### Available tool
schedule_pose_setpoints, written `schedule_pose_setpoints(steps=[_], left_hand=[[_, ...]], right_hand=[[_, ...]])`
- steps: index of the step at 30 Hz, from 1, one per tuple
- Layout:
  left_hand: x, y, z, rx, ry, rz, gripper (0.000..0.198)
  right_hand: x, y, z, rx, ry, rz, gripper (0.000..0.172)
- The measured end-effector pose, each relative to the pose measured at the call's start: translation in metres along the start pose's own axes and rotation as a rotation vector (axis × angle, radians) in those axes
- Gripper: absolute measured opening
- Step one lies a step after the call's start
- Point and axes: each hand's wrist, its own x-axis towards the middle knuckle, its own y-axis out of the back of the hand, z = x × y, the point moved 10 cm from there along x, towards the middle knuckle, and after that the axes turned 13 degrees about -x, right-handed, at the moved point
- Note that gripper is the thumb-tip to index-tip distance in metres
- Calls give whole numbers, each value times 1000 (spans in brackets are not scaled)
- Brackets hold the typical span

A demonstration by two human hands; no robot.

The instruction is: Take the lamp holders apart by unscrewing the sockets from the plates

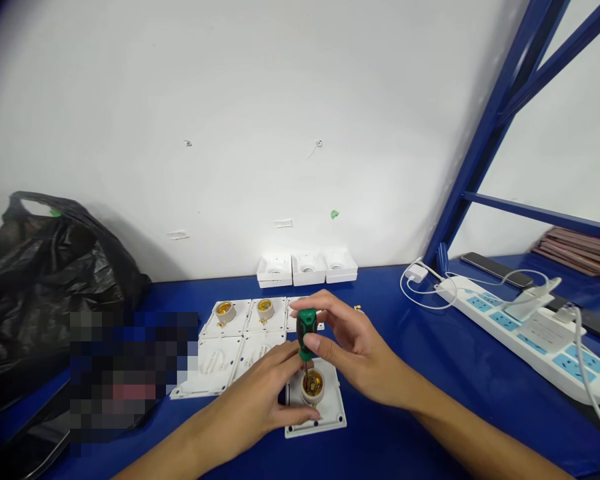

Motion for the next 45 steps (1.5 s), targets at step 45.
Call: schedule_pose_setpoints(steps=[45], left_hand=[[-4, 3, 24, 208, -74, 54, 24]], right_hand=[[-9, 14, -11, -276, 106, 183, 34]])
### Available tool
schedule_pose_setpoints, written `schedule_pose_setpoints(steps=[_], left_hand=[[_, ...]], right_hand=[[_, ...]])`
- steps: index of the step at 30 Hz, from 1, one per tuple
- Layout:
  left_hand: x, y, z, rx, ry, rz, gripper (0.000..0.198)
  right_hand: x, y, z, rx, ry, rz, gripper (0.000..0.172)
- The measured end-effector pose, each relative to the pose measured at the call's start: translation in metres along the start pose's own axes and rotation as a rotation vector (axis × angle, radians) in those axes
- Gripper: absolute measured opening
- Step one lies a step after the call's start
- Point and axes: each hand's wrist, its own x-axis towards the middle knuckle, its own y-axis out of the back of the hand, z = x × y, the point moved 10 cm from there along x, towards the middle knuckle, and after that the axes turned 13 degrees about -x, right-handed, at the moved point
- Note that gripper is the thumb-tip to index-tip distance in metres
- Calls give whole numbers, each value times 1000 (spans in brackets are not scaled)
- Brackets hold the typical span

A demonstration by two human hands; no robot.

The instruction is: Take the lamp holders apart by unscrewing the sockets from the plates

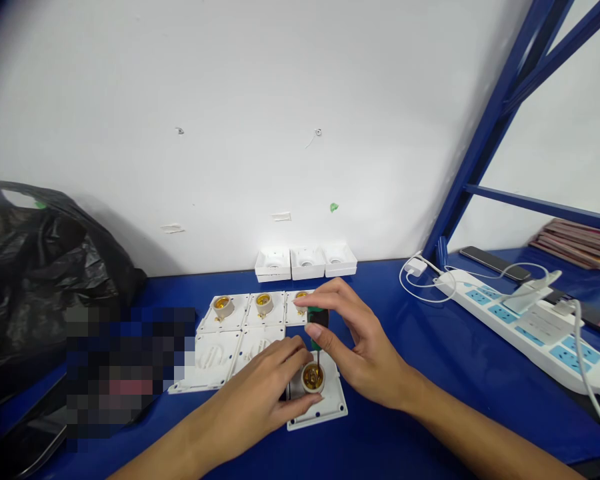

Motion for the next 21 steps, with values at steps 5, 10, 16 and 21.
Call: schedule_pose_setpoints(steps=[5, 10, 16, 21], left_hand=[[1, -3, -1, 20, 22, -32, 25], [1, -4, -2, 29, 27, -39, 25], [1, -2, -1, 2, 15, -23, 24], [0, 1, 0, -12, -8, 13, 22]], right_hand=[[2, 1, 0, -10, -5, 7, 35], [2, 2, -1, -16, 3, 5, 34], [1, -1, 0, -21, 15, -33, 34], [2, 0, -2, 0, 39, -56, 33]])
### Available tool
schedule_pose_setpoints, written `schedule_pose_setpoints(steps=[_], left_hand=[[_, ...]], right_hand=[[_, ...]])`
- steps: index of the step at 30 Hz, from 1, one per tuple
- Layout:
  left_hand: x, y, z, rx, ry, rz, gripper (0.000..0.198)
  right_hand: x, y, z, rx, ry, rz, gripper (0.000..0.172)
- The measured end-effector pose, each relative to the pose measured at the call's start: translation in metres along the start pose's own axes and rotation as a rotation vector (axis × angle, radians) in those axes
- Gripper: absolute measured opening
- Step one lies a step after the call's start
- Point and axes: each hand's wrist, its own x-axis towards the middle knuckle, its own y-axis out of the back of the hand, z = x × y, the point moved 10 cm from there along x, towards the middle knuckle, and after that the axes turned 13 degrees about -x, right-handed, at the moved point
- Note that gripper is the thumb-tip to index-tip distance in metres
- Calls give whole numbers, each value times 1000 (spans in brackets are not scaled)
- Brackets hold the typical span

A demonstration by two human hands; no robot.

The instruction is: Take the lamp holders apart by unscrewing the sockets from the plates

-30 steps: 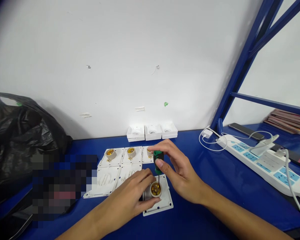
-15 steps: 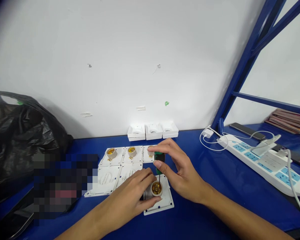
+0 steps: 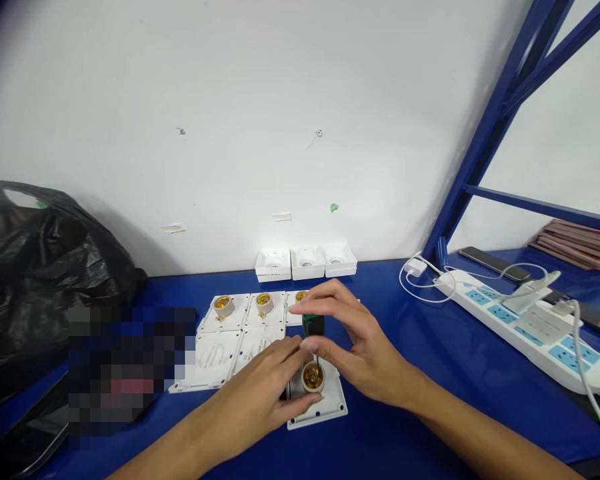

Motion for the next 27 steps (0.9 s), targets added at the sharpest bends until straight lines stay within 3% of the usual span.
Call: schedule_pose_setpoints(steps=[6, 9, 15, 19, 23, 27], left_hand=[[1, -2, -2, -20, 10, -19, 22], [2, -2, -2, 18, 16, -36, 22], [0, -1, 3, 36, -7, -31, 20], [0, -2, 2, 34, -5, -37, 20], [0, -3, 1, 33, 4, -49, 22], [0, -2, 2, 12, 5, -49, 22]], right_hand=[[7, -8, 5, 233, -83, -141, 28], [10, -2, 10, 273, -103, -97, 22], [8, -8, 15, 386, -143, -148, 20], [6, -15, 15, 417, -168, -211, 22], [8, -9, 10, 387, -138, -193, 23], [8, -13, 5, 339, -136, -285, 23]])
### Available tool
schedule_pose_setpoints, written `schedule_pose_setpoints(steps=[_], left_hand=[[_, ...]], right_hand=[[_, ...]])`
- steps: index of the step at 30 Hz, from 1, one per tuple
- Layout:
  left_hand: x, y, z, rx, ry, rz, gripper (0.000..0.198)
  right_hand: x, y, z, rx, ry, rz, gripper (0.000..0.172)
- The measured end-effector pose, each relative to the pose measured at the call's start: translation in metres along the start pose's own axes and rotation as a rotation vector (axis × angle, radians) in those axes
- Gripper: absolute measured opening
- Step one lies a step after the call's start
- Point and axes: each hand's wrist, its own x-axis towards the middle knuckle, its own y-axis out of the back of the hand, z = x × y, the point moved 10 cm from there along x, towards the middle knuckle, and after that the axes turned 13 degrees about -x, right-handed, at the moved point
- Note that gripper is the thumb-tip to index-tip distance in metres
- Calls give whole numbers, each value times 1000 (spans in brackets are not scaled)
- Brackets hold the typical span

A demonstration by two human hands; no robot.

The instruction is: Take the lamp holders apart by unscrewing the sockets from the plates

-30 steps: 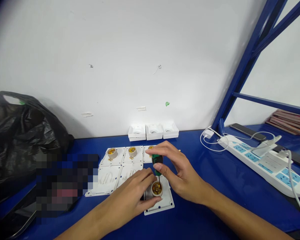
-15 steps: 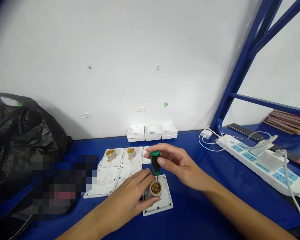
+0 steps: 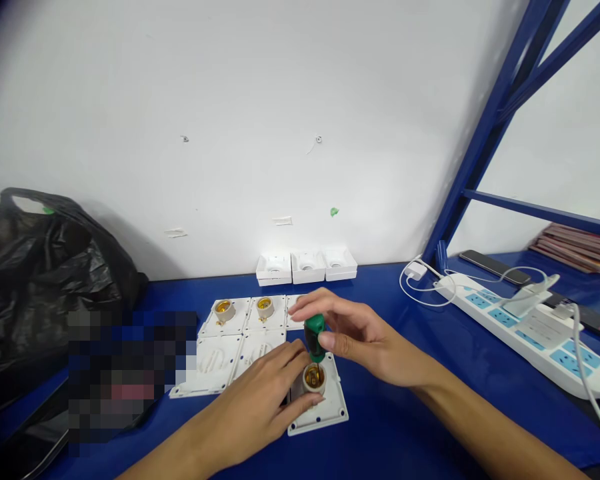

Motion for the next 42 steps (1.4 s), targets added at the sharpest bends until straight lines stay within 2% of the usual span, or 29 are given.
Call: schedule_pose_setpoints(steps=[3, 7, 10, 14, 17, 22, 26, 29, 33, 36, 42], left_hand=[[0, 0, 0, -5, 4, -3, 22], [0, -1, 0, 5, 14, -14, 20], [0, -2, 0, 12, 26, -28, 22], [0, -1, 1, 20, 34, -28, 22], [0, -1, 1, 24, 34, -32, 20], [-1, -3, 1, 22, 27, -37, 21], [-1, -2, 1, 24, 21, -24, 24], [-1, -1, 2, 13, 14, -18, 23], [-2, -2, 2, 25, 25, -22, 20], [-2, -1, 1, 22, 34, -20, 19], [-2, 1, -2, -24, 58, -19, 15]], right_hand=[[-1, 6, -5, -11, 33, 54, 18], [0, 3, 0, -19, 9, 37, 26], [0, 9, 1, -34, 35, 99, 21], [2, 4, 7, 15, 0, 52, 25], [2, 8, 4, 36, 37, 89, 20], [1, -1, 8, 65, -23, -1, 23], [-1, 2, 2, 59, 2, 30, 17], [-1, -6, 1, 68, -2, -54, 25], [-2, 1, -1, 91, 34, 44, 22], [-1, -1, 9, 91, -28, 35, 27], [0, 17, 22, 48, -79, 196, 22]])
